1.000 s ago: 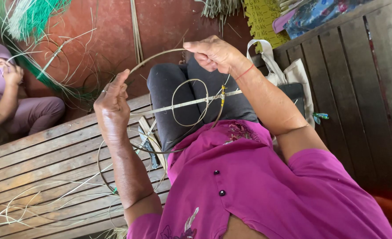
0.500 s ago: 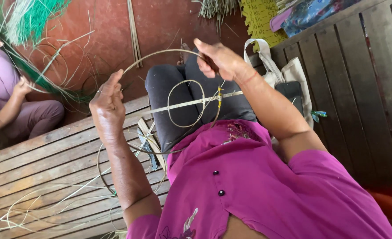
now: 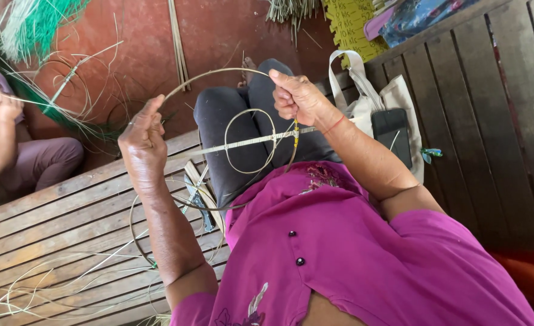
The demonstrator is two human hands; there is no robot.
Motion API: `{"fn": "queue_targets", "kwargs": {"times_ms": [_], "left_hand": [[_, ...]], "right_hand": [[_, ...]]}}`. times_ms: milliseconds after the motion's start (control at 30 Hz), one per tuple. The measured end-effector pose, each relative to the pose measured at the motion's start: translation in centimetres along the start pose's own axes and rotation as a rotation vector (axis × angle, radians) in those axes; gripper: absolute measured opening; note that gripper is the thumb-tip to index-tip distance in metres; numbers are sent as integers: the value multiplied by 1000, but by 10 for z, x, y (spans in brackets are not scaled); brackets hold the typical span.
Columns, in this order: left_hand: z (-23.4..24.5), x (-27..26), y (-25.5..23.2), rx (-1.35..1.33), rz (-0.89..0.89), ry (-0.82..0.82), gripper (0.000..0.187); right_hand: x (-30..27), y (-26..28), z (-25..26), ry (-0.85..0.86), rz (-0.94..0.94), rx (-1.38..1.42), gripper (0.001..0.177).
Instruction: Bending and measuring thin wooden strips to create circular frames
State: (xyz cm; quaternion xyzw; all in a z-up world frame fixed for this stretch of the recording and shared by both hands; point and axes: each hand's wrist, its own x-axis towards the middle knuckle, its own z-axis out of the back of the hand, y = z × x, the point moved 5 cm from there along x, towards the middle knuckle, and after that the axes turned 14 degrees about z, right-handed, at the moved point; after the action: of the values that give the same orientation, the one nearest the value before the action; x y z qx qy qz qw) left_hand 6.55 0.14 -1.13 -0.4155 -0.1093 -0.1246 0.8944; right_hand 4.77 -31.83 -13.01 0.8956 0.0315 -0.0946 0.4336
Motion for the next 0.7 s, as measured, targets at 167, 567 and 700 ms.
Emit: {"fn": "queue_targets", "kwargs": {"times_ms": [167,567,700], "left_hand": [[0,-1,-35,62,-75,67,68],[0,2,-47,86,-100,87,63],[1,2,-43,99,-70,93,64]], "right_hand": [[2,66,-42,346,-52,-376,57],[39,64,-61,402,-256,-650,62],[38,66,-59,400,-262,-674,64]]}}
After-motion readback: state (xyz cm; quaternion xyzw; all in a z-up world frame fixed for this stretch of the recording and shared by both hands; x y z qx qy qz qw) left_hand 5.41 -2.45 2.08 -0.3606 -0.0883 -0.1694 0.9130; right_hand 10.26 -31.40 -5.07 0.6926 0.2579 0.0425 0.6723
